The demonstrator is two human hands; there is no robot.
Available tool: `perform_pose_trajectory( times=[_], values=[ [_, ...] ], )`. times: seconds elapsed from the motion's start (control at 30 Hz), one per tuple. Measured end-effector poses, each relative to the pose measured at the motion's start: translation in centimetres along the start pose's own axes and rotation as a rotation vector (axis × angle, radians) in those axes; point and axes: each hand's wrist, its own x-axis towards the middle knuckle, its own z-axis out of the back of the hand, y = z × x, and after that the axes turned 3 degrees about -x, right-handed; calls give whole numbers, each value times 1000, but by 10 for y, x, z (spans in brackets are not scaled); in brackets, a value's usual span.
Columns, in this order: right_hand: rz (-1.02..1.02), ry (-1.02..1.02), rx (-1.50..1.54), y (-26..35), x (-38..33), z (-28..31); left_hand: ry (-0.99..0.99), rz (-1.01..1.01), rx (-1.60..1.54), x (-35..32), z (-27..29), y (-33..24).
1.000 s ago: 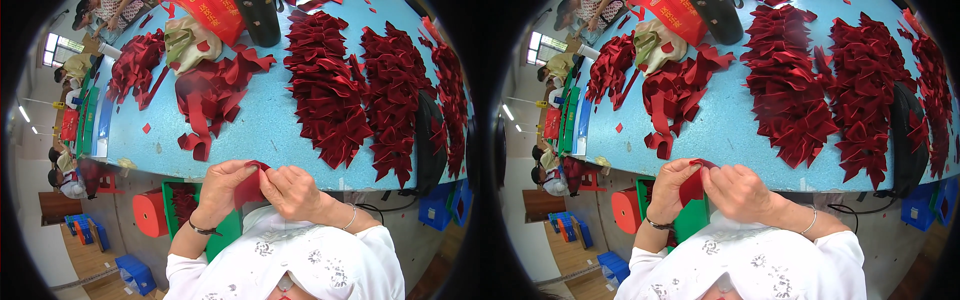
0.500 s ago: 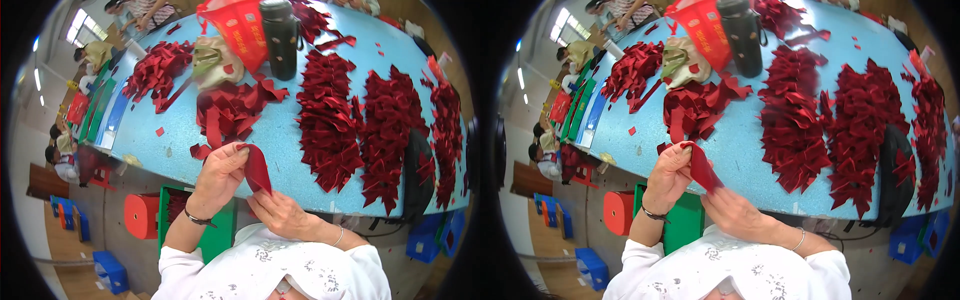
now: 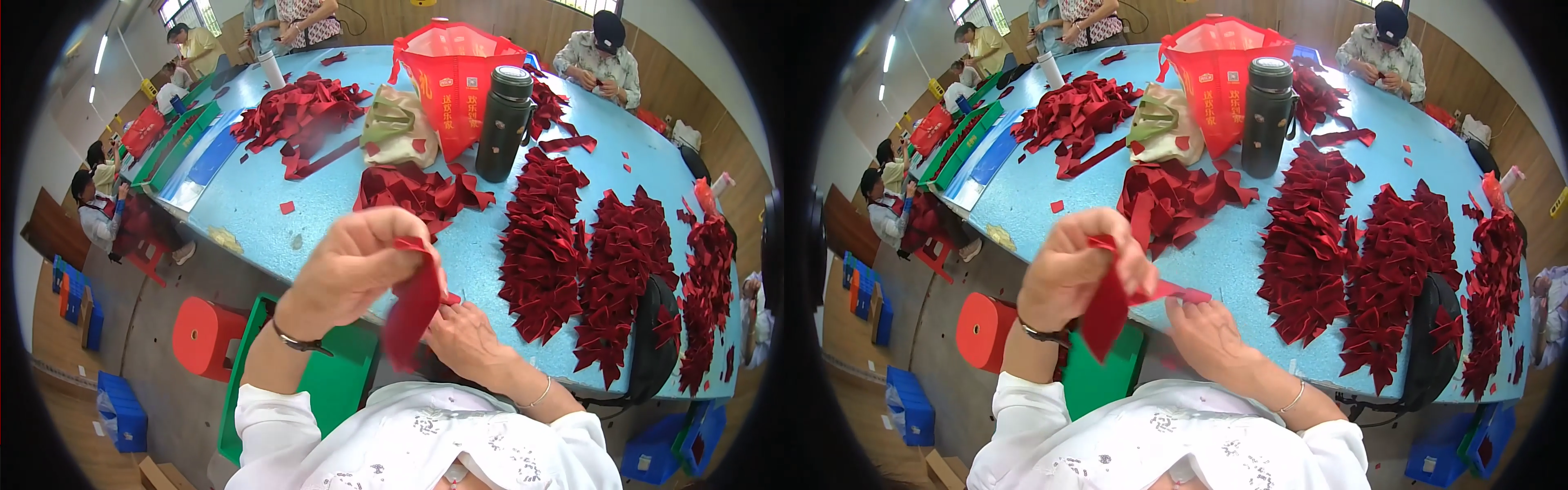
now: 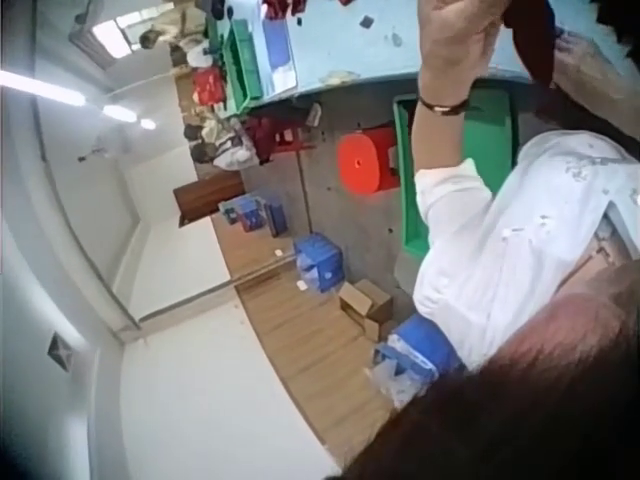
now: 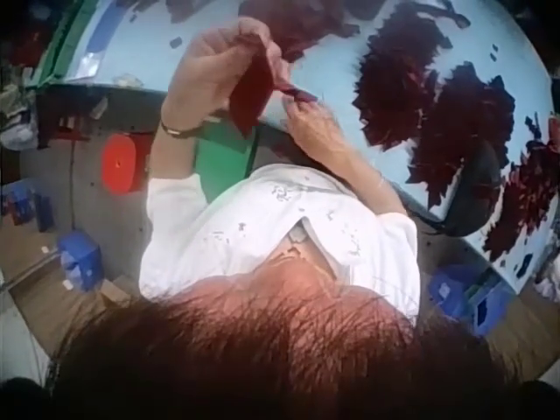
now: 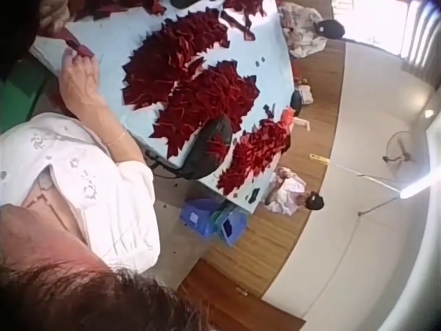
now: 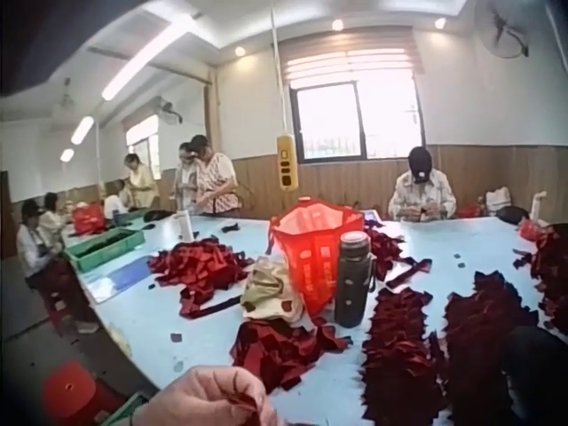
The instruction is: Folding red fabric pieces into specific shapes for assembly.
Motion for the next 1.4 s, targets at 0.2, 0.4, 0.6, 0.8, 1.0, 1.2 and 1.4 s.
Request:
perform_pose_trajectory(
  times=[0.2,0.4,0.6,0.8,1.0,1.2,1.4],
  values=[
    [-110,397,374,9,13,35,-93,-124,109,0,-7,-47],
    [-75,-421,878,18,45,41,-27,-44,182,5,-13,-45],
    [-55,-189,814,13,30,31,76,-222,265,9,-33,-65],
    [-65,590,554,25,17,67,33,-399,239,15,-30,-111],
    [135,156,813,-2,18,56,91,-134,245,21,-40,-80],
    [71,-45,1835,-3,40,63,176,42,244,15,-39,-52],
    [160,251,1992,-7,45,53,319,105,327,-1,-42,-44]
  ],
)
